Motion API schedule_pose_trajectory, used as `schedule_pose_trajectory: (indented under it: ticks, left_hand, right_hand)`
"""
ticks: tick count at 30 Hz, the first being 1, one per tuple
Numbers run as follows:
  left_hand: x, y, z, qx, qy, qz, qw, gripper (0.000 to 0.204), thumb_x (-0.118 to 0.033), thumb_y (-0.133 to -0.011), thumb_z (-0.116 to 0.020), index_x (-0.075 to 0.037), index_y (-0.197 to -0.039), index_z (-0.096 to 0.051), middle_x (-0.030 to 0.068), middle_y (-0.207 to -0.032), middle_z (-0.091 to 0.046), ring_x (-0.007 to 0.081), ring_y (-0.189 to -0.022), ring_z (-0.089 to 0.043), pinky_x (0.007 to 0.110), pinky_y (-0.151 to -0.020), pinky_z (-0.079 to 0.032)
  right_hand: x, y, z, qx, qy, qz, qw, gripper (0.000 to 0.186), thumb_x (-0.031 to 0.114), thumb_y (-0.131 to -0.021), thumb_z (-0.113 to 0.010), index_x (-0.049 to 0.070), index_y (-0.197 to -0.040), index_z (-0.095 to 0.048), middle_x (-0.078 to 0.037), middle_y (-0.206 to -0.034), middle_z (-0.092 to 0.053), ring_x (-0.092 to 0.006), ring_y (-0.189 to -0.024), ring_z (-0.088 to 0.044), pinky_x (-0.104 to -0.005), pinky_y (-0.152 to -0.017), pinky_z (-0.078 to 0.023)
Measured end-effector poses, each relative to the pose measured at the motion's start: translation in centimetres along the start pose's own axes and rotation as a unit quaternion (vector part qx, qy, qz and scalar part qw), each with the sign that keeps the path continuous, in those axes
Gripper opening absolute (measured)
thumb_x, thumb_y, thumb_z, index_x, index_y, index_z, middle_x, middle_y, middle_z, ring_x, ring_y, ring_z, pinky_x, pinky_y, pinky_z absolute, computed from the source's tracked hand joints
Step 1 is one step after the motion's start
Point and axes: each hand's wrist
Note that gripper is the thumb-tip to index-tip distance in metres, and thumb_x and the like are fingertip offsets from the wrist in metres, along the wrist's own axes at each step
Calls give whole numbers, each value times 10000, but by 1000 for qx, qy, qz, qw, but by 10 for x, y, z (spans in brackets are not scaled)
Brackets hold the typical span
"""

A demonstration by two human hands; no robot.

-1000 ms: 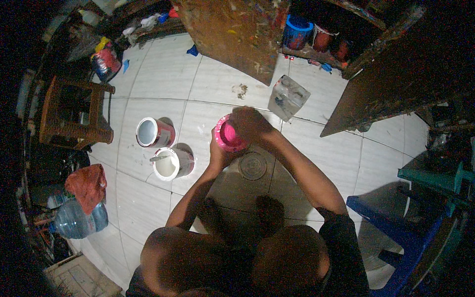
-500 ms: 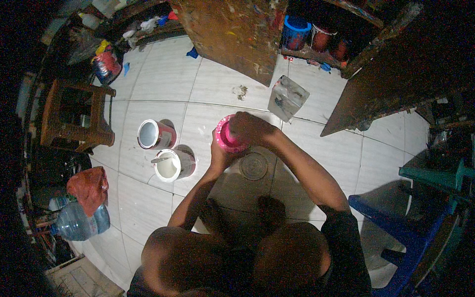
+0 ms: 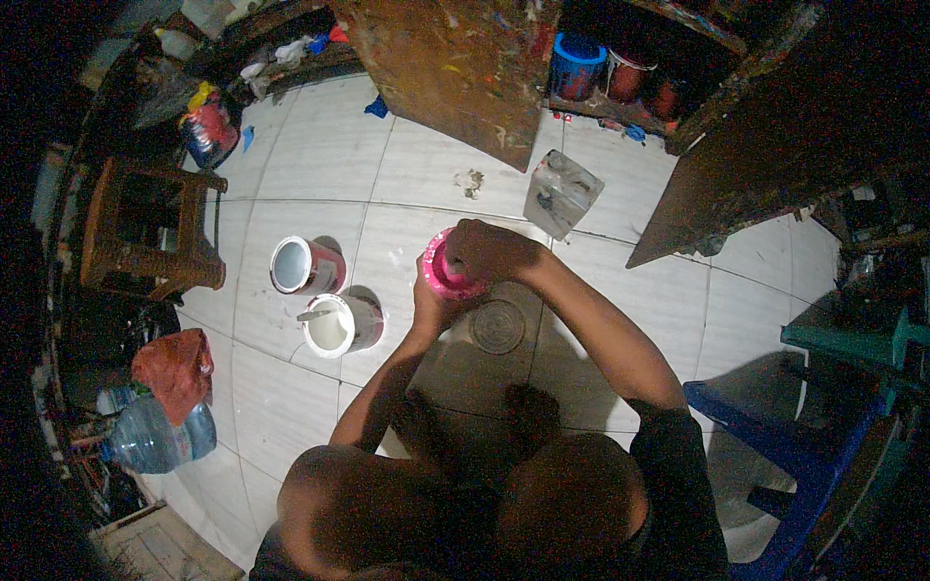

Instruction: The person mixes pink paint in a container by hand using a stick and pours white paint from another container into it.

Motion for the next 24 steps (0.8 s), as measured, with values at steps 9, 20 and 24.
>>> schedule_pose_trajectory:
  ticks: [9,20,24]
  left_hand:
    - [5,0,2,32,-7,-11,999,892,-268,-658,-969,-24,-1372,-493,126,-1259,-662,242,-1121,-662,368,-942,-548]
    - [9,1,-10,-15,12,43,999,979,-292,-639,-984,-32,-1409,-437,130,-1291,-641,233,-1148,-648,353,-948,-545]
    - [9,4,-2,5,-2,3,1000,978,-273,-633,-990,-26,-1402,-438,129,-1280,-647,224,-1151,-647,356,-950,-545]
  right_hand:
    - [12,-7,15,57,-75,-15,995,197,174,-835,-628,-14,-828,-688,-210,-889,-686,-378,-795,-663,-474,-756,-534]
    - [-4,3,1,-141,-79,23,987,178,143,-861,-640,-23,-843,-701,-203,-841,-693,-382,-833,-682,-462,-768,-544]
    - [7,6,10,-1,-38,-8,999,177,154,-838,-663,-18,-840,-702,-211,-845,-687,-379,-825,-684,-459,-761,-544]
Point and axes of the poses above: each hand's wrist, its own y-axis away from the middle knuckle, its own z-axis out of the back of the hand, x = y × z
